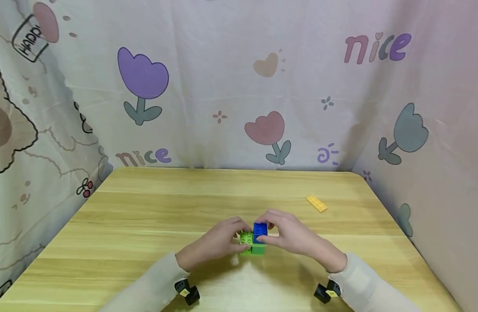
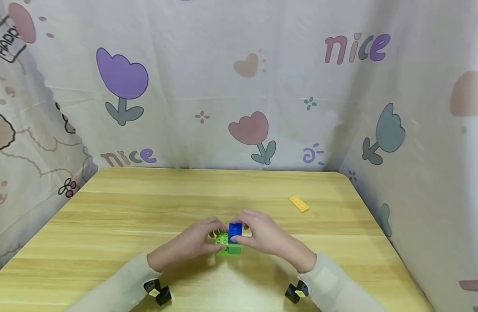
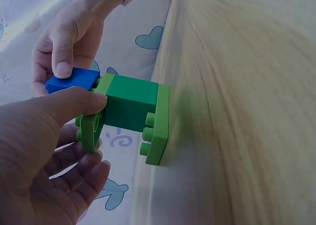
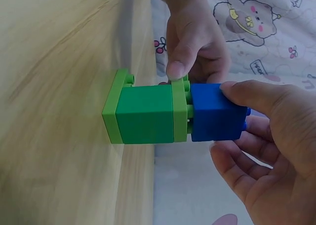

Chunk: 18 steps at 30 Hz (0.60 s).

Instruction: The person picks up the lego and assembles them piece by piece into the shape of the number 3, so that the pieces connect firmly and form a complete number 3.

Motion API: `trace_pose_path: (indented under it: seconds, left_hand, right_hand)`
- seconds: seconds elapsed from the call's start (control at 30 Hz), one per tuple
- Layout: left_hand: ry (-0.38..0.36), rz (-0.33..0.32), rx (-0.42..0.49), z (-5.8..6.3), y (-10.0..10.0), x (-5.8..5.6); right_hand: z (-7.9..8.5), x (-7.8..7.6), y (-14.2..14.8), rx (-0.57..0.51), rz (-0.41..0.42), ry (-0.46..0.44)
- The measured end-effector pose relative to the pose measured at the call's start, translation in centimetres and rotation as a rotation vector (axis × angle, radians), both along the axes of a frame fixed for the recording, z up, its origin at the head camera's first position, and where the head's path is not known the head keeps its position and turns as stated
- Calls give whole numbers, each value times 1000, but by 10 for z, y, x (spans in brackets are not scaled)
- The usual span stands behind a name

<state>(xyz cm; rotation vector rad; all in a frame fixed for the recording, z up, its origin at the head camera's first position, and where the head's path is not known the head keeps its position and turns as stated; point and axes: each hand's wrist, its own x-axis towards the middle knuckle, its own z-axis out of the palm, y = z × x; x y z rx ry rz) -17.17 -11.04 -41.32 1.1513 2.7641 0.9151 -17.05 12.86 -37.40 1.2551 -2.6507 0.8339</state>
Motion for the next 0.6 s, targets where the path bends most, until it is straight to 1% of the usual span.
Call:
trace_pose_path:
  seconds: [0.27, 0.6]
  left_hand:
    - [-14, 28, -5, 2, 0, 2]
    - [5, 16, -14, 0, 1, 1]
  right_hand:
    - [0, 3, -3, -4, 5, -23]
    - [1, 3, -2, 12, -32, -72]
